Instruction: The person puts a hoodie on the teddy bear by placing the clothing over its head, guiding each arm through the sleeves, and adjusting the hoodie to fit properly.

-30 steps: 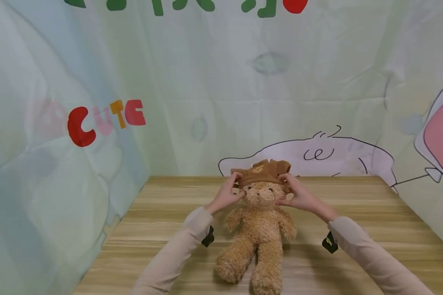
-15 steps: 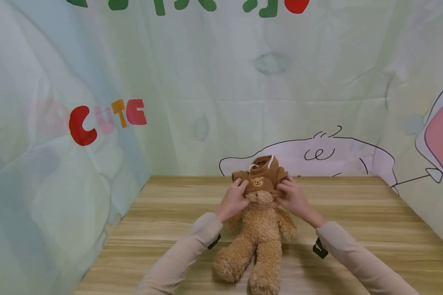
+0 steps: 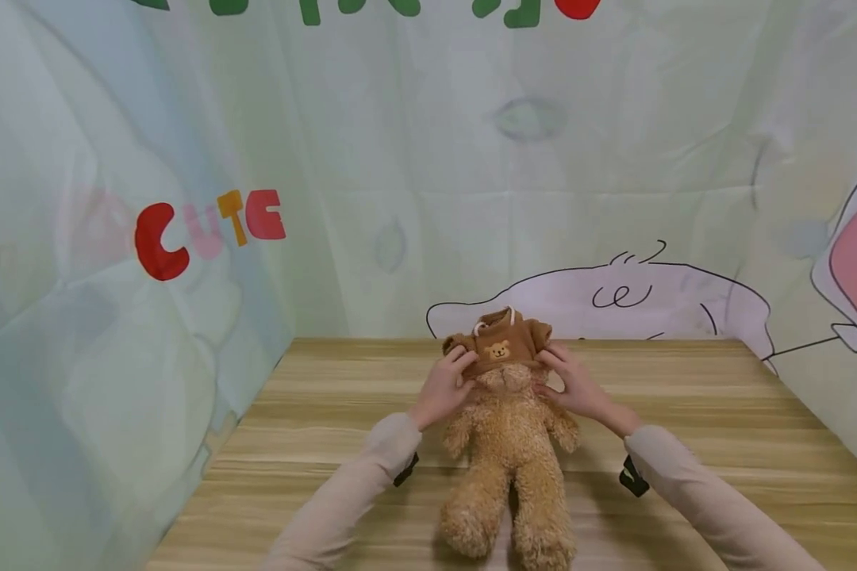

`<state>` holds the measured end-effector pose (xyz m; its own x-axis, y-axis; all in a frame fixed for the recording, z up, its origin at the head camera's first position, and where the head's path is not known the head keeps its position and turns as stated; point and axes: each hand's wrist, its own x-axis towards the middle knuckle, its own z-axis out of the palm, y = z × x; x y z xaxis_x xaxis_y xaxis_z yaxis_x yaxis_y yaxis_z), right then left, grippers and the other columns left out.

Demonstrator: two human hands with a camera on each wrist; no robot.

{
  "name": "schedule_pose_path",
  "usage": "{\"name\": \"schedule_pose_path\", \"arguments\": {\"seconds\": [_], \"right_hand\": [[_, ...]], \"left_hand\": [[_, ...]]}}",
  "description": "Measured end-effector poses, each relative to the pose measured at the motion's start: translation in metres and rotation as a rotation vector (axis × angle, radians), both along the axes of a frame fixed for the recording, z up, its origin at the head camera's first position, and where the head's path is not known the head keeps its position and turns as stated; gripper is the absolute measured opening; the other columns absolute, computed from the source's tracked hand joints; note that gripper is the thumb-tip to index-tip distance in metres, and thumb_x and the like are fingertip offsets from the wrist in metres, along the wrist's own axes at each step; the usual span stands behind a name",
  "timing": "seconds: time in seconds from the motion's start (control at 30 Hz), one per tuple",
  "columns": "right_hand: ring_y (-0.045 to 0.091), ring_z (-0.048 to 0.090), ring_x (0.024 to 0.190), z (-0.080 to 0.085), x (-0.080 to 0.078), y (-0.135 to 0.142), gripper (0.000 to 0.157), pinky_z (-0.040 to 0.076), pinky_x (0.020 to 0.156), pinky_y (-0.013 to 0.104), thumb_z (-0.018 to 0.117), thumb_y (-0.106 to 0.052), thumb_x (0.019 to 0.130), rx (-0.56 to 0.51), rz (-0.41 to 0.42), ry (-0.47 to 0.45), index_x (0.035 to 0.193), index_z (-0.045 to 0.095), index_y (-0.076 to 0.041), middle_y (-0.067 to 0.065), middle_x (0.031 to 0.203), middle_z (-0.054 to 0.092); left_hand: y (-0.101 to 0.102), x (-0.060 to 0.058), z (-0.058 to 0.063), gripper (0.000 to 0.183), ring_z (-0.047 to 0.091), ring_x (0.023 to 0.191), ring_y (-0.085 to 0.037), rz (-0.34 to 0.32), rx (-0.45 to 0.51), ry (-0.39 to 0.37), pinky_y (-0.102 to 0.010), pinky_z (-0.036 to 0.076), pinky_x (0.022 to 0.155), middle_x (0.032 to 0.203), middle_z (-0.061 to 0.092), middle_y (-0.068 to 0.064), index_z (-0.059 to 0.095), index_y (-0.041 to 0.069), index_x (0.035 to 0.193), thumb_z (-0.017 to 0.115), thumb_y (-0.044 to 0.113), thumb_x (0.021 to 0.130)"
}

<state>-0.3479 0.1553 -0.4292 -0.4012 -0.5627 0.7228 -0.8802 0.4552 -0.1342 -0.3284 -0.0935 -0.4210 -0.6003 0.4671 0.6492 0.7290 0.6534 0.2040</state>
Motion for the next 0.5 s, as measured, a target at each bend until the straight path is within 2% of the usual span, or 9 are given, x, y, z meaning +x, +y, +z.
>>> {"name": "schedule_pose_path", "arguments": {"seconds": [0.07, 0.13, 0.23, 0.3, 0.37, 0.43, 0.5], "right_hand": [[0.021, 0.049, 0.088, -0.002, 0.000, 0.003, 0.043, 0.049, 0.065, 0.027, 0.072, 0.007, 0.065, 0.029, 0.020, -0.083, 0.100, 0.050, -0.003, 0.010, 0.098, 0.047], [0.024, 0.050, 0.088, -0.005, 0.000, 0.004, 0.049, 0.052, 0.062, 0.026, 0.069, 0.014, 0.063, 0.031, 0.030, -0.132, 0.105, 0.048, -0.001, 0.013, 0.100, 0.045], [0.023, 0.051, 0.085, -0.010, -0.001, 0.004, 0.052, 0.052, 0.057, 0.026, 0.066, 0.020, 0.061, -0.024, 0.032, -0.161, 0.106, 0.047, 0.001, 0.015, 0.100, 0.044], [0.018, 0.051, 0.078, -0.012, -0.002, 0.002, 0.053, 0.050, 0.053, 0.024, 0.068, 0.020, 0.059, -0.071, 0.026, -0.142, 0.104, 0.049, 0.001, 0.013, 0.097, 0.044], [0.016, 0.050, 0.072, -0.013, 0.000, 0.001, 0.055, 0.048, 0.050, 0.022, 0.068, 0.022, 0.056, -0.123, 0.047, -0.136, 0.103, 0.050, 0.001, 0.013, 0.094, 0.045], [0.015, 0.048, 0.070, -0.013, 0.002, -0.001, 0.057, 0.046, 0.049, 0.021, 0.067, 0.025, 0.052, -0.174, 0.066, -0.127, 0.101, 0.051, 0.002, 0.013, 0.091, 0.046], [0.013, 0.047, 0.072, -0.011, 0.006, -0.002, 0.058, 0.047, 0.051, 0.023, 0.066, 0.028, 0.050, -0.217, 0.072, -0.117, 0.101, 0.052, 0.004, 0.014, 0.090, 0.047]], "left_hand": [[-0.005, -0.001, -0.002, 0.036, 0.051, 0.080, -0.019, -0.045, 0.116, -0.121, -0.031, 0.044, 0.068, 0.094, 0.052, -0.007, 0.052, 0.008, 0.101, 0.071, 0.002, 0.072], [-0.007, -0.002, -0.006, 0.042, 0.050, 0.086, -0.022, -0.125, 0.241, -0.260, -0.033, 0.045, 0.070, 0.099, 0.048, -0.010, 0.046, 0.005, 0.103, 0.071, -0.001, 0.070], [-0.005, -0.002, -0.012, 0.048, 0.050, 0.091, -0.028, -0.225, 0.444, -0.429, -0.031, 0.048, 0.064, 0.104, 0.041, -0.015, 0.033, 0.000, 0.103, 0.068, -0.008, 0.070], [-0.002, -0.001, -0.017, 0.048, 0.050, 0.094, -0.030, -0.252, 0.582, -0.527, -0.028, 0.047, 0.059, 0.106, 0.036, -0.017, 0.026, -0.003, 0.102, 0.063, -0.014, 0.072], [0.000, 0.001, -0.020, 0.050, 0.049, 0.099, -0.032, -0.241, 0.676, -0.581, -0.026, 0.047, 0.062, 0.112, 0.038, -0.019, 0.026, -0.003, 0.107, 0.059, -0.017, 0.073], [0.002, 0.004, -0.021, 0.055, 0.047, 0.104, -0.032, -0.226, 0.727, -0.624, -0.026, 0.047, 0.064, 0.120, 0.038, -0.020, 0.029, -0.002, 0.117, 0.058, -0.018, 0.073], [0.003, 0.007, -0.018, 0.066, 0.043, 0.111, -0.033, -0.223, 0.731, -0.662, -0.030, 0.049, 0.069, 0.131, 0.036, -0.020, 0.028, 0.002, 0.130, 0.058, -0.016, 0.073]]}}
